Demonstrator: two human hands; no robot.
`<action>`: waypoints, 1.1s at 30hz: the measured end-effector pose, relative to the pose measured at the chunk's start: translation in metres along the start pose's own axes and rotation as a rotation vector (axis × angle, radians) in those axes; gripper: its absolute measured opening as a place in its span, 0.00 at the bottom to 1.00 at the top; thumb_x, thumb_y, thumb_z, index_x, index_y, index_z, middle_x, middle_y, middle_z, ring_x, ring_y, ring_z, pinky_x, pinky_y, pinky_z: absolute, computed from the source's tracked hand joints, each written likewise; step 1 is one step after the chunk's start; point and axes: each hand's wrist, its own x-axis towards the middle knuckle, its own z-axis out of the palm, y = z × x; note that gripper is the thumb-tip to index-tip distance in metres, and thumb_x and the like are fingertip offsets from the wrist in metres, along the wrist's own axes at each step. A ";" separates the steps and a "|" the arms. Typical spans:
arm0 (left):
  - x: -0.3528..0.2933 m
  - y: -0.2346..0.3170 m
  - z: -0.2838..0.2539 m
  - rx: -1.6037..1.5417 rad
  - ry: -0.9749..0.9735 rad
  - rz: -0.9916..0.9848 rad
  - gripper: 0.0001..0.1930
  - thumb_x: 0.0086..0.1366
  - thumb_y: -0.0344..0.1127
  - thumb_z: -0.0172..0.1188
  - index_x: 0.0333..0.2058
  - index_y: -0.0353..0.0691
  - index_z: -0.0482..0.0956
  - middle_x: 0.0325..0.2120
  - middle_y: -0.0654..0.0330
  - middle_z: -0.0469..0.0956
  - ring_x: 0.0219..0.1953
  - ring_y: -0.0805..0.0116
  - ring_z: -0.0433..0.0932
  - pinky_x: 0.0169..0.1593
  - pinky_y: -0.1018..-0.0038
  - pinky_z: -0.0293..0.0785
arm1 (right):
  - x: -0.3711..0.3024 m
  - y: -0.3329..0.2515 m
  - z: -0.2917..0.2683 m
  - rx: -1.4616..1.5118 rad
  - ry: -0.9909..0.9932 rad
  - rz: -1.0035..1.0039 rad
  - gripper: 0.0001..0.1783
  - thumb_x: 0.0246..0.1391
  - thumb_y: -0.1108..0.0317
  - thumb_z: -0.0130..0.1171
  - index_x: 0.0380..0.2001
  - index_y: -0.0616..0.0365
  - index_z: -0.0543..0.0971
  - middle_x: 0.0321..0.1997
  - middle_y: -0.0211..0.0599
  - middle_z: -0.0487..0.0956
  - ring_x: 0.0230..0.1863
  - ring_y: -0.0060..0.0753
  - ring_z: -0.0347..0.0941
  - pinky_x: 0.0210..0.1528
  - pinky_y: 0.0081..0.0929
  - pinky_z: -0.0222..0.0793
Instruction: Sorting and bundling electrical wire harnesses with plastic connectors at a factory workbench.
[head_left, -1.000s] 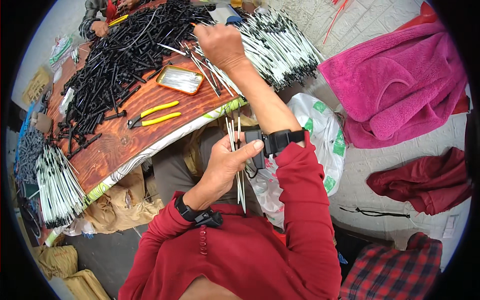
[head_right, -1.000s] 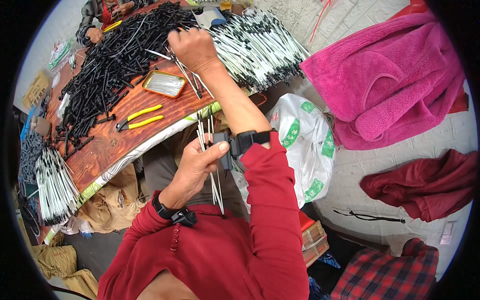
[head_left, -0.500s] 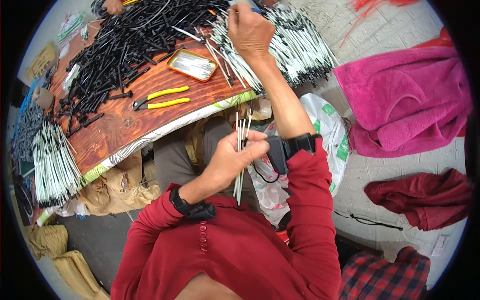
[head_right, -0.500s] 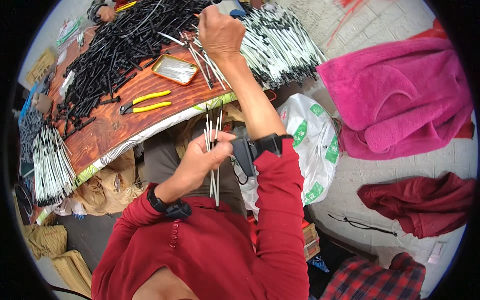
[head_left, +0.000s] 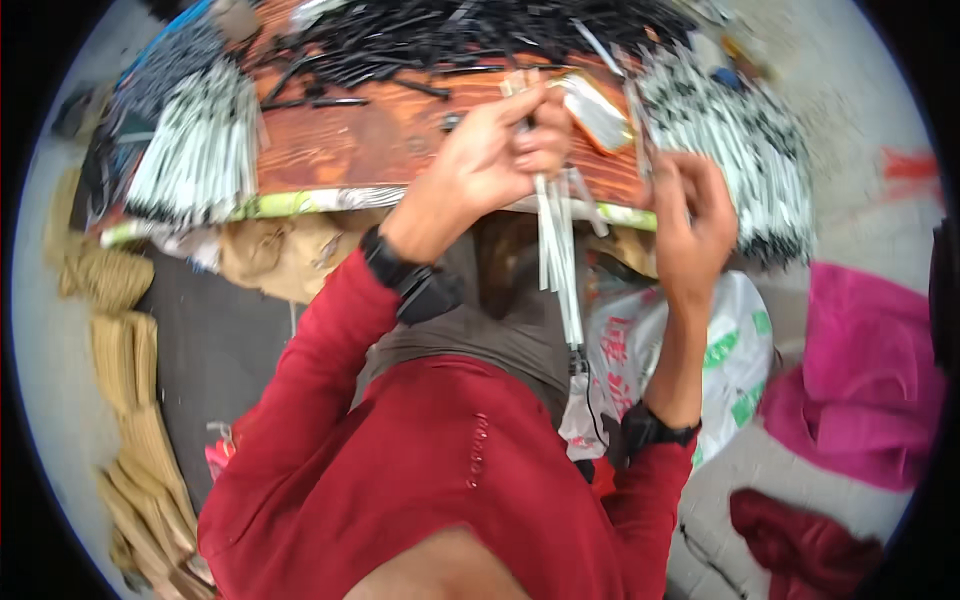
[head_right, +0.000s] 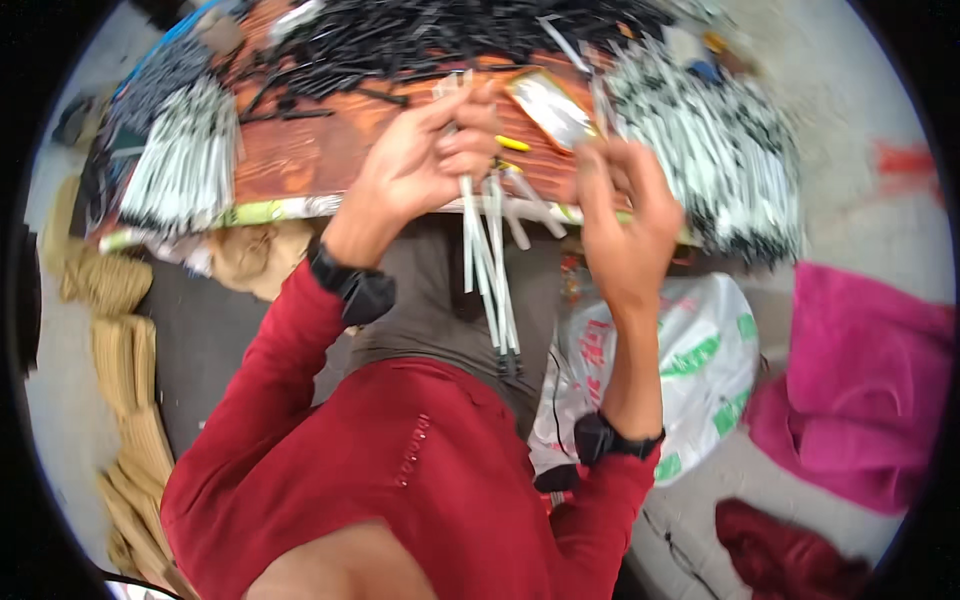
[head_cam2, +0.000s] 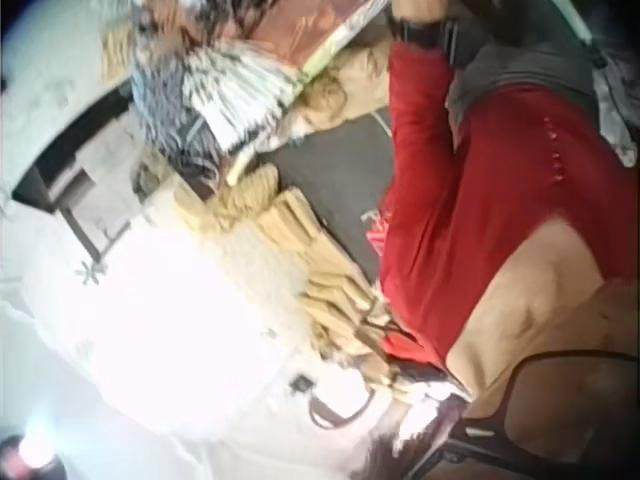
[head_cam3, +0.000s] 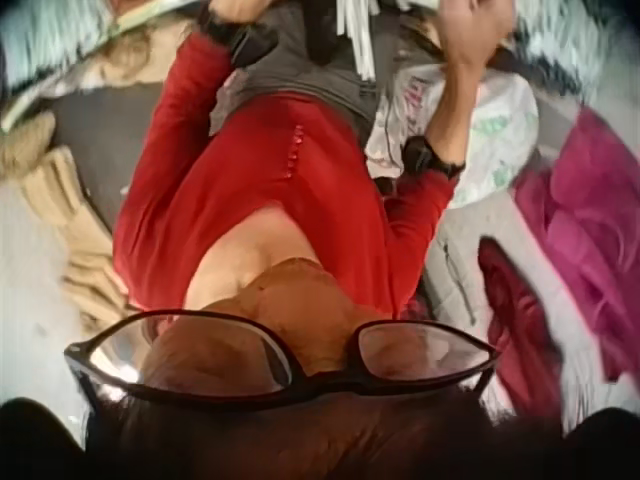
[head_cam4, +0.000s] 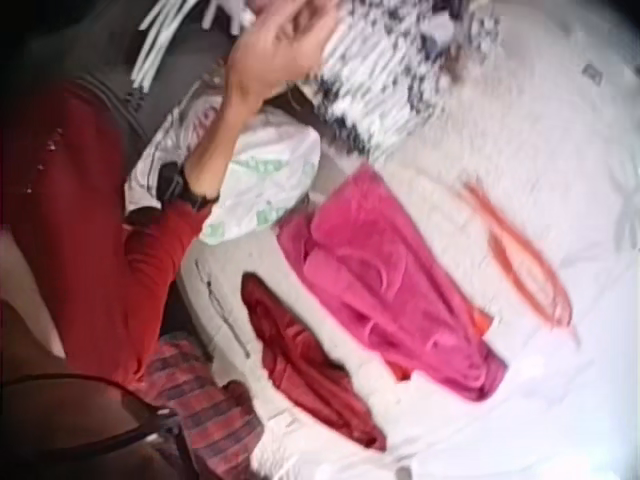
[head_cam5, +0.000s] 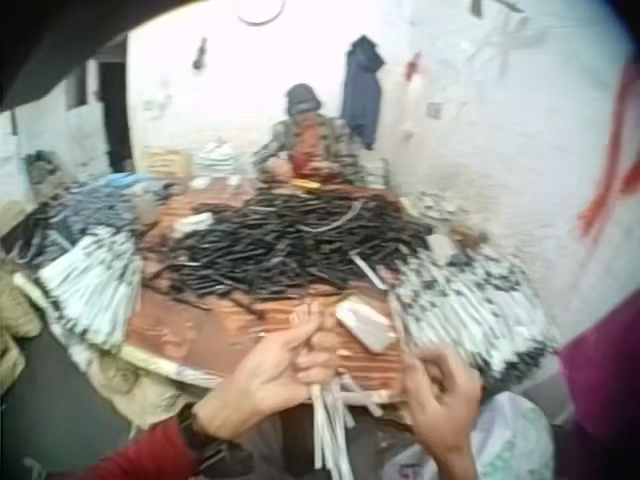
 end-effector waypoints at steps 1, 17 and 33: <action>0.003 0.007 0.004 0.013 0.011 0.043 0.10 0.73 0.39 0.50 0.42 0.39 0.71 0.26 0.69 0.67 0.23 0.80 0.61 0.23 0.82 0.55 | -0.011 0.005 0.000 -0.043 -0.027 0.012 0.06 0.63 0.73 0.54 0.38 0.65 0.76 0.23 0.27 0.76 0.23 0.15 0.70 0.27 0.14 0.64; 0.010 0.023 0.031 -0.124 -0.128 0.260 0.10 0.74 0.38 0.47 0.38 0.38 0.73 0.23 0.67 0.66 0.22 0.77 0.59 0.24 0.81 0.55 | -0.078 0.021 0.049 0.147 -0.459 0.035 0.12 0.56 0.74 0.61 0.44 0.65 0.77 0.29 0.35 0.81 0.31 0.22 0.77 0.33 0.21 0.72; 0.024 -0.009 0.034 1.288 0.045 1.272 0.15 0.75 0.44 0.46 0.39 0.36 0.71 0.17 0.68 0.64 0.19 0.81 0.58 0.23 0.82 0.55 | -0.080 -0.013 0.093 0.050 -0.589 0.108 0.23 0.50 0.59 0.66 0.41 0.65 0.74 0.23 0.44 0.77 0.25 0.36 0.75 0.31 0.31 0.70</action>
